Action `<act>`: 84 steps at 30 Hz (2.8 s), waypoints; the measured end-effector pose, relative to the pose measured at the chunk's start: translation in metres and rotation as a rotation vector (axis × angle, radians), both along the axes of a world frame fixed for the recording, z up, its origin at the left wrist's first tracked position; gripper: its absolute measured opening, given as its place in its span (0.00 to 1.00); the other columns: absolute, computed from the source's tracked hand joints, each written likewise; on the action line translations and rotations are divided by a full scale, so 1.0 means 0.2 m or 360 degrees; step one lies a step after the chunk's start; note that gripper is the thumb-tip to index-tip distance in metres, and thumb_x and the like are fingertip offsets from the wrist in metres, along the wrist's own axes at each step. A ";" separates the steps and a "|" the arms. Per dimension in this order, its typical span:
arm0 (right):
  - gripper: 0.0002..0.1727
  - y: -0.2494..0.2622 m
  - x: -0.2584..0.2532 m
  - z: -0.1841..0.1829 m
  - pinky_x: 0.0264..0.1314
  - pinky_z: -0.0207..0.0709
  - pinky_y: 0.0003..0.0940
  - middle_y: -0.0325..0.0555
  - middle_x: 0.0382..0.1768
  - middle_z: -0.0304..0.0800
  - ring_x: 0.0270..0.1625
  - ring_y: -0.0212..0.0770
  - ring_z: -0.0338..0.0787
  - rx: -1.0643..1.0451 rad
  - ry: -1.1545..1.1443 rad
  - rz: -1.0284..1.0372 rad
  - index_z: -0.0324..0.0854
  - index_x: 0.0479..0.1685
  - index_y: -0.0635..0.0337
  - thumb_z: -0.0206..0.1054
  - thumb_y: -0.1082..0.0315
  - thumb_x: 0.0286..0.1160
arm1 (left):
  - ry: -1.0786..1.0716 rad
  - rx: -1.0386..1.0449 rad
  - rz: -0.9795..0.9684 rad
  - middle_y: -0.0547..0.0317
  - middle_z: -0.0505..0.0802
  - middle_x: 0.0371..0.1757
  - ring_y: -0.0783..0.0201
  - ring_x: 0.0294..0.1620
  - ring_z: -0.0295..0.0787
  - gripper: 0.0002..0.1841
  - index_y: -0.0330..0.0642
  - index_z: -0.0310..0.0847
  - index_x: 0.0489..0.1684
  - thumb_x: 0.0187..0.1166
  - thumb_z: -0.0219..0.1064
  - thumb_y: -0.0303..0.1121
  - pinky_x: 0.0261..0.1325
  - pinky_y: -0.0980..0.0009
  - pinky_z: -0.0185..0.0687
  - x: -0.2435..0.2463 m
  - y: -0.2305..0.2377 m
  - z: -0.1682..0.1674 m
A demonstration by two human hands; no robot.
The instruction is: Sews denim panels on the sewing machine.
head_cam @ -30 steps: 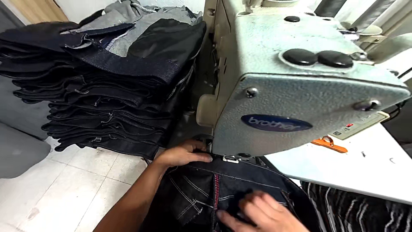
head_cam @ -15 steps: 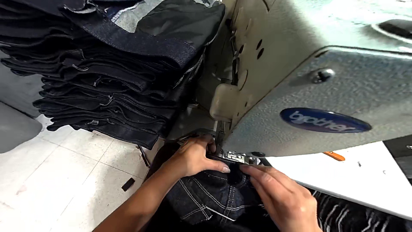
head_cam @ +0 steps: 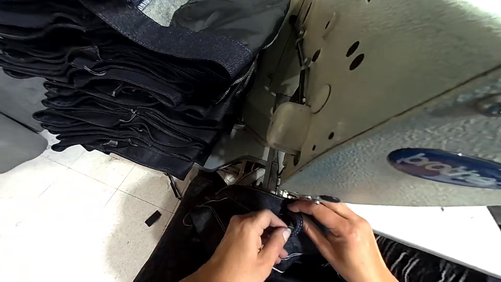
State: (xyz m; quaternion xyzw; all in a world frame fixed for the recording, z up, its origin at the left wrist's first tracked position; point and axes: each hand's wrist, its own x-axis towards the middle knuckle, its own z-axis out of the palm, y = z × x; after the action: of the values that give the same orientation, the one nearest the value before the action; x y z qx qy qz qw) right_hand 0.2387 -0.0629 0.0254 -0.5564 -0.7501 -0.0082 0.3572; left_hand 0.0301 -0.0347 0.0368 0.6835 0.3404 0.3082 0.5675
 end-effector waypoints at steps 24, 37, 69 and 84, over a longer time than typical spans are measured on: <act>0.18 -0.05 0.01 -0.12 0.63 0.78 0.25 0.46 0.50 0.85 0.58 0.37 0.84 0.0059 0.0037 -0.0025 0.86 0.57 0.38 0.53 0.69 0.83 | 0.0354 0.2206 0.0165 0.66 0.91 0.46 0.62 0.53 0.82 0.10 0.56 0.88 0.55 0.87 0.61 0.40 0.65 0.66 0.69 -0.06 0.17 -0.19; 0.26 -0.03 0.10 -0.18 0.55 0.75 0.30 0.39 0.31 0.90 0.42 0.29 0.88 -0.0090 0.0443 -0.0303 0.86 0.33 0.54 0.54 0.44 0.89 | 0.0548 0.2025 -0.0150 0.67 0.94 0.64 0.63 0.66 0.87 0.15 0.54 0.88 0.63 0.88 0.60 0.45 0.69 0.72 0.78 -0.01 0.23 -0.15; 0.27 -0.07 0.23 -0.26 0.46 0.79 0.35 0.40 0.27 0.87 0.36 0.35 0.88 -0.0034 0.0302 -0.0258 0.85 0.30 0.54 0.54 0.43 0.88 | 0.0064 0.1596 -0.0300 0.70 0.96 0.57 0.71 0.66 0.85 0.10 0.52 0.95 0.51 0.83 0.69 0.41 0.74 0.76 0.70 -0.01 0.30 -0.21; 0.28 -0.02 0.20 -0.27 0.47 0.78 0.40 0.37 0.26 0.88 0.35 0.33 0.87 -0.0100 0.0603 -0.0394 0.88 0.29 0.55 0.61 0.39 0.80 | 0.0527 0.0395 -0.0090 0.41 0.93 0.55 0.62 0.63 0.89 0.20 0.22 0.82 0.60 0.82 0.63 0.34 0.73 0.64 0.80 0.03 0.39 -0.10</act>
State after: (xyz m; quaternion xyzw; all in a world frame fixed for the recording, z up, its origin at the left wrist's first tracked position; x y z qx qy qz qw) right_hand 0.2788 -0.0677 -0.0276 -0.6467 -0.5955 0.0760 0.4705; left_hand 0.0361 0.0439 0.0161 0.7987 0.3692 0.2153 0.4237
